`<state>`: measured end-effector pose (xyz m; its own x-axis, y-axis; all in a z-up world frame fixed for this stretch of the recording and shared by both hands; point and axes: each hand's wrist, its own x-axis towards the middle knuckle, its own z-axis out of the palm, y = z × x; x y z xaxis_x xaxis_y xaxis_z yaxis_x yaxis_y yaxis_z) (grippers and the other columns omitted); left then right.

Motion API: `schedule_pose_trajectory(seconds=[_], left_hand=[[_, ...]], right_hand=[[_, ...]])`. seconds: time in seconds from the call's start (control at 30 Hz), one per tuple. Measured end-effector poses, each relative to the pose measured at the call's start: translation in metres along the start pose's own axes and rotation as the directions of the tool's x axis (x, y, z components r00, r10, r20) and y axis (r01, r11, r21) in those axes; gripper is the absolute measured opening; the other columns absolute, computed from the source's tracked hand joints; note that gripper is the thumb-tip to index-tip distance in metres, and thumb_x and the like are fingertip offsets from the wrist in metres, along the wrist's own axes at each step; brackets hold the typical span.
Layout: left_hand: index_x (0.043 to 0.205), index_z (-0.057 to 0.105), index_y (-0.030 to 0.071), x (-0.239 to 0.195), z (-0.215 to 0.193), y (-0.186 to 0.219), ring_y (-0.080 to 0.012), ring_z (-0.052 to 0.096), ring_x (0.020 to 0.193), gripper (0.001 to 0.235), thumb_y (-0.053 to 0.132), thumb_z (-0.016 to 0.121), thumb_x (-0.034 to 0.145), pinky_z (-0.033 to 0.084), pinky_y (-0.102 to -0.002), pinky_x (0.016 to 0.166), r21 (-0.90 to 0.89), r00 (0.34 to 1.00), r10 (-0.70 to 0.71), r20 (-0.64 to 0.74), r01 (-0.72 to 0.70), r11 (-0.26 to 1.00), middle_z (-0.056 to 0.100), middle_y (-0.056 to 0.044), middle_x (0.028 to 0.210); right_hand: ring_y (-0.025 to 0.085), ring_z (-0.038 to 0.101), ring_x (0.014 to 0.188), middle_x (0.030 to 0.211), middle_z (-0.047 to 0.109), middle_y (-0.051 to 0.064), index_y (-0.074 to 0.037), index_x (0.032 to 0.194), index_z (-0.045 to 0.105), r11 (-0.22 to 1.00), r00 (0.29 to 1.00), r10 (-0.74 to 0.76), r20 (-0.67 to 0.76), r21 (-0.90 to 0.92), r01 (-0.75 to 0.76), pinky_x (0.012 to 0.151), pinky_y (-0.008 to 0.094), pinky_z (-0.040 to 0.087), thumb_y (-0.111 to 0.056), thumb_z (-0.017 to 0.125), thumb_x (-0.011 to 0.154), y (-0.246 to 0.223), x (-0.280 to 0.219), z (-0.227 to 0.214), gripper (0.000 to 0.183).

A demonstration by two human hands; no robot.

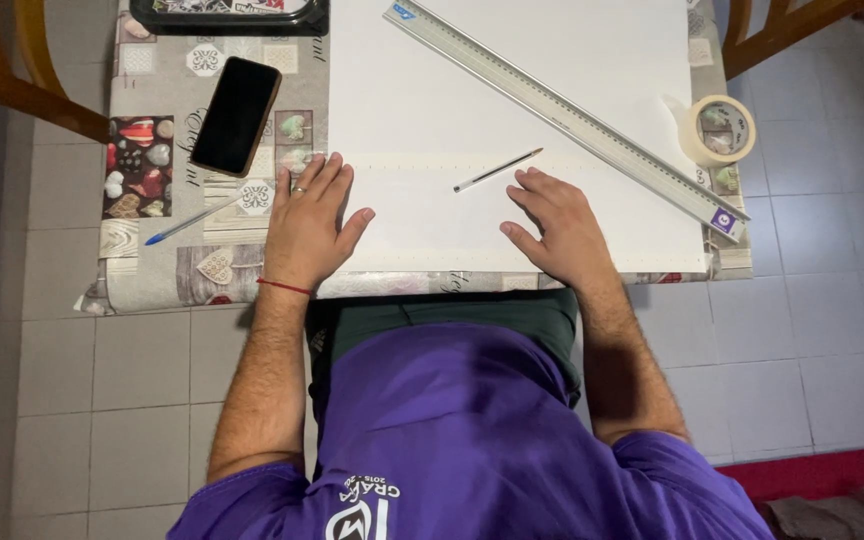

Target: Measuring and drawing lines on a large white sheet of paper using a ruler and pen at a design station.

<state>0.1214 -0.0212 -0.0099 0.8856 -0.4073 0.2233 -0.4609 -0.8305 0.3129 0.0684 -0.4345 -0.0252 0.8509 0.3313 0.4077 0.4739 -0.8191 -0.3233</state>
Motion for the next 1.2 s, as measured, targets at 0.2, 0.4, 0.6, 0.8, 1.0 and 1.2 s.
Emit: schedule_pose_trajectory(seconds=[0.2, 0.4, 0.6, 0.8, 1.0, 1.2], left_hand=[[0.162, 0.065, 0.006, 0.000, -0.001, 0.001, -0.0360, 0.047, 0.164, 0.073, 0.063, 0.056, 0.117, 0.022, -0.069, 0.136, 0.006, 1.000, -0.001, -0.001, 0.001, 1.000, 0.062, -0.017, 0.170], [0.163, 0.065, 0.006, 0.001, 0.001, -0.001, -0.0362, 0.048, 0.164, 0.073, 0.063, 0.057, 0.117, 0.021, -0.069, 0.135, 0.007, 1.000, 0.008, -0.009, -0.008, 1.000, 0.062, -0.018, 0.170], [0.162, 0.065, 0.006, 0.000, 0.001, -0.002, -0.0356, 0.047, 0.164, 0.072, 0.062, 0.058, 0.117, 0.020, -0.068, 0.135, -0.005, 1.000, 0.005, -0.015, -0.006, 1.000, 0.061, -0.017, 0.171], [0.163, 0.065, 0.005, 0.001, 0.001, -0.002, -0.0359, 0.046, 0.164, 0.073, 0.062, 0.057, 0.118, 0.020, -0.068, 0.135, -0.013, 1.000, 0.009, -0.013, -0.010, 1.000, 0.060, -0.018, 0.171], [0.164, 0.064, 0.004, 0.000, 0.001, -0.002, -0.0366, 0.044, 0.166, 0.074, 0.062, 0.056, 0.119, 0.017, -0.067, 0.136, -0.023, 1.000, 0.011, -0.001, -0.011, 1.000, 0.060, -0.019, 0.171], [0.163, 0.065, 0.004, 0.001, 0.001, -0.001, -0.0369, 0.045, 0.165, 0.073, 0.062, 0.056, 0.120, 0.018, -0.068, 0.136, -0.021, 1.000, 0.015, -0.011, -0.015, 1.000, 0.061, -0.020, 0.170]], right_hand=[[0.031, 0.065, 0.148, 0.150, 0.076, 0.013, -0.011, 0.145, 0.079, 1.000, 1.000, 0.002, -0.006, 0.004, -0.002, 0.124, 0.049, 0.046, -0.043, 0.082, 0.108, -0.004, 0.001, -0.003, 0.049], [0.032, 0.065, 0.148, 0.151, 0.076, 0.013, -0.011, 0.146, 0.079, 0.999, 0.999, -0.042, -0.022, -0.016, 0.041, 0.123, 0.049, 0.047, -0.043, 0.083, 0.107, 0.004, 0.000, 0.002, 0.051], [0.032, 0.066, 0.148, 0.151, 0.077, 0.013, -0.010, 0.145, 0.080, 0.999, 0.999, -0.042, -0.018, -0.034, 0.042, 0.123, 0.048, 0.047, -0.046, 0.081, 0.110, 0.004, -0.001, 0.003, 0.051], [0.033, 0.067, 0.147, 0.150, 0.078, 0.014, -0.008, 0.145, 0.081, 0.999, 0.999, -0.035, -0.018, -0.033, 0.034, 0.122, 0.049, 0.047, -0.047, 0.081, 0.111, 0.003, -0.001, 0.003, 0.051], [0.032, 0.066, 0.147, 0.151, 0.077, 0.013, -0.009, 0.145, 0.081, 0.999, 0.999, -0.038, -0.035, -0.034, 0.037, 0.124, 0.048, 0.046, -0.046, 0.082, 0.111, 0.005, -0.001, 0.007, 0.051], [0.032, 0.067, 0.147, 0.151, 0.077, 0.013, -0.009, 0.146, 0.081, 0.998, 0.998, -0.045, -0.036, -0.036, 0.043, 0.124, 0.048, 0.047, -0.047, 0.081, 0.112, 0.005, -0.001, 0.006, 0.051]])
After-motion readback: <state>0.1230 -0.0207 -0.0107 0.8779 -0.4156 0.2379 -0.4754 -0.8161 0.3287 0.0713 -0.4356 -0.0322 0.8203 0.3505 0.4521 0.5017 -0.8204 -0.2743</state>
